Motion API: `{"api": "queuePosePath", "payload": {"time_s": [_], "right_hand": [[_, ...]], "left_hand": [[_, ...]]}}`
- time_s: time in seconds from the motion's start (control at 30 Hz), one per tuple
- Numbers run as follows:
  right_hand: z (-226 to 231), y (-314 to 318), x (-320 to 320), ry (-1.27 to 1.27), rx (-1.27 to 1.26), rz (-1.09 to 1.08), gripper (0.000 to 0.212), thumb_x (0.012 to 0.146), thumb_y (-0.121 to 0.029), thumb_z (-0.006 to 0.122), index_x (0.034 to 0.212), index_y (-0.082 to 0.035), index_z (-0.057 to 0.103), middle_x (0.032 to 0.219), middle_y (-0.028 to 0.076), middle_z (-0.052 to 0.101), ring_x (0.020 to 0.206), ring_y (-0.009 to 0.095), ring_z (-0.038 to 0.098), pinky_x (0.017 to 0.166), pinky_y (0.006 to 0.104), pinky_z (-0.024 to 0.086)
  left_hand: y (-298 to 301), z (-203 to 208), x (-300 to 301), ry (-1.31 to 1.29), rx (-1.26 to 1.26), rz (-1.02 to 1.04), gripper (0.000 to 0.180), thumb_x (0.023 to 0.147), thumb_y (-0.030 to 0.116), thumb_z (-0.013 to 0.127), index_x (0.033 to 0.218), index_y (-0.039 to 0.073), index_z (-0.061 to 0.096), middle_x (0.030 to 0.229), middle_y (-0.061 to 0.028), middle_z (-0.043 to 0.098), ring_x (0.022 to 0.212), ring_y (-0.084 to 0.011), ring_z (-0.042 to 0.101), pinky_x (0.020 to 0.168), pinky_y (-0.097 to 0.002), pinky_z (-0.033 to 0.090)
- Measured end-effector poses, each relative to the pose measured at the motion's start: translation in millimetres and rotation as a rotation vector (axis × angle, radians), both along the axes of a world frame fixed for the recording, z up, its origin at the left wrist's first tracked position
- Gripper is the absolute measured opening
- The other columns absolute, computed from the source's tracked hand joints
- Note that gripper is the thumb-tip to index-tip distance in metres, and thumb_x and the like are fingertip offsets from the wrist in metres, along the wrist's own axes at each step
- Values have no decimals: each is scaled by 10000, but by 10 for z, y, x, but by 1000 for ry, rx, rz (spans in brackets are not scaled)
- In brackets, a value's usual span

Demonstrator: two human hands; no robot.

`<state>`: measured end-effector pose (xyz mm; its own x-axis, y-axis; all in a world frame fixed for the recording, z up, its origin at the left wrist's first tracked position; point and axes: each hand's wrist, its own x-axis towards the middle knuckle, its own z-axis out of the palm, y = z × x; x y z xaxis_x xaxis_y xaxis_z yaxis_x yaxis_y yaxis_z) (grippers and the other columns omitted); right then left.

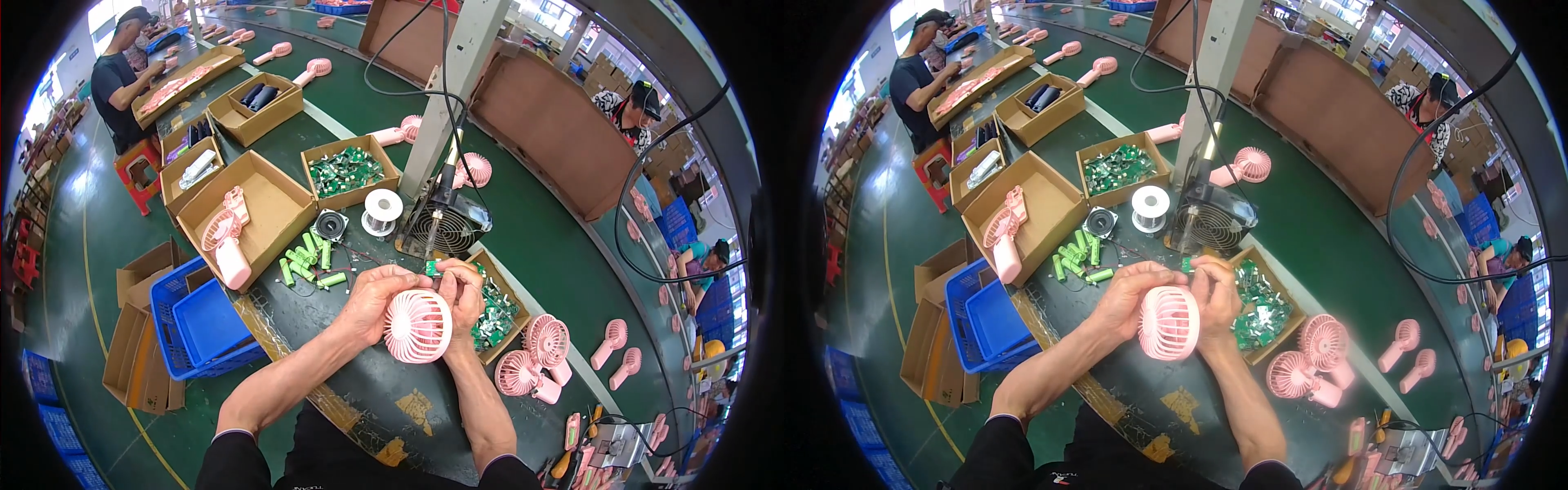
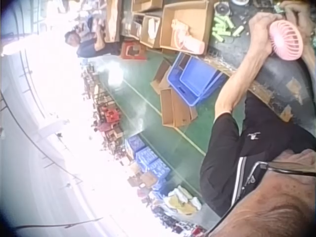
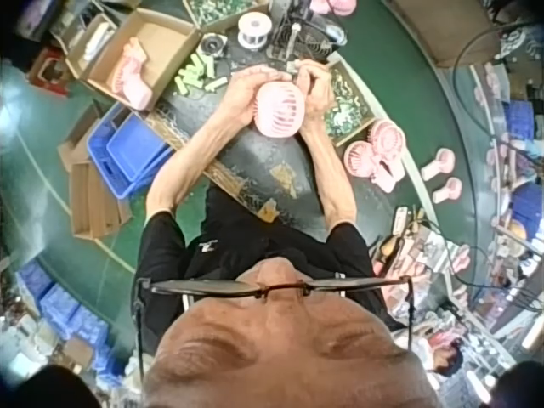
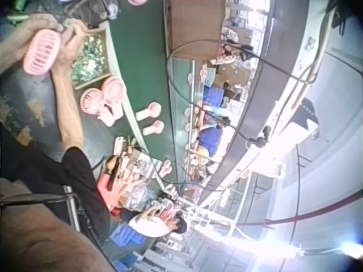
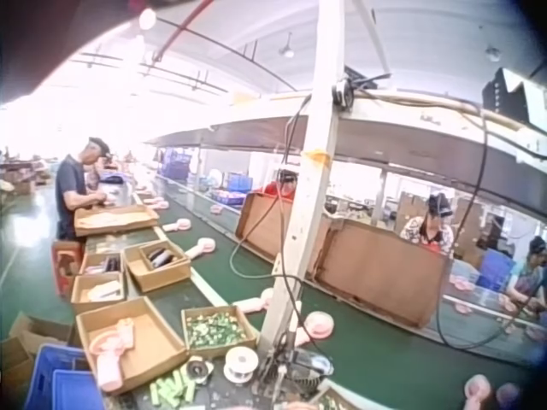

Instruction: The person assembles portable fans by connecting circuit boards to the fan units, fitting the casing pieces together over the battery and wiring, fastening them with an electric screwdriver, and placing the assembled fans onto the conveyor belt.

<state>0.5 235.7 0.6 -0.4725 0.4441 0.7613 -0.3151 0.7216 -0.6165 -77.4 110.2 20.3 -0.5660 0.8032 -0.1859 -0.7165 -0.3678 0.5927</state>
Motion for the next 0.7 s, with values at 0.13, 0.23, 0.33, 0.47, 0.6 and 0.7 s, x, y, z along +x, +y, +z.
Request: {"api": "queuePosePath", "payload": {"time_s": [0.13, 0.23, 0.33, 0.47, 0.6, 0.7], "right_hand": [[-2, -6, -3, -17, 11, -18, 124, 894, 40, 604, 994, 29, 532, 967, 170, 648, 800, 234, 648, 660, 310, 543], [10, -19, -10, -15, 5, -20, 127, 891, 42, 606, 993, 27, 531, 957, 169, 648, 800, 241, 649, 667, 316, 544], [29, -33, -13, -21, 15, -31, 129, 889, 44, 606, 991, 26, 529, 948, 168, 648, 798, 242, 650, 670, 318, 545], [55, -48, -13, -33, 42, -50, 134, 884, 53, 606, 986, 21, 525, 940, 167, 646, 793, 240, 649, 672, 319, 544], [55, -58, -44, -11, 52, -38, 139, 878, 65, 604, 984, 20, 525, 936, 166, 646, 792, 239, 648, 676, 318, 542], [75, -65, -50, 0, 63, -45, 144, 873, 78, 601, 983, 23, 527, 932, 164, 644, 790, 239, 647, 675, 314, 539]], "left_hand": [[10, -16, -3, -19, 11, 16, 64, 894, 17, 593, 867, -22, 636, 935, -156, 706, 799, -187, 693, 753, -304, 580], [11, -8, -7, -29, 8, 19, 58, 890, 12, 594, 860, -21, 630, 934, -157, 705, 801, -190, 694, 756, -304, 580], [6, -5, -13, -29, 13, 28, 52, 887, 8, 597, 857, -21, 628, 929, -158, 704, 802, -188, 694, 756, -302, 580], [-5, 10, -17, -31, 10, 23, 51, 883, 7, 600, 856, -24, 629, 928, -162, 704, 804, -189, 694, 760, -303, 580], [-20, 15, -36, -48, 15, 11, 53, 881, 9, 601, 855, -26, 631, 925, -167, 703, 799, -190, 693, 765, -303, 580], [-16, 11, -39, -47, 27, 13, 57, 881, 14, 602, 858, -28, 632, 922, -168, 703, 794, -188, 691, 763, -304, 580]]}}
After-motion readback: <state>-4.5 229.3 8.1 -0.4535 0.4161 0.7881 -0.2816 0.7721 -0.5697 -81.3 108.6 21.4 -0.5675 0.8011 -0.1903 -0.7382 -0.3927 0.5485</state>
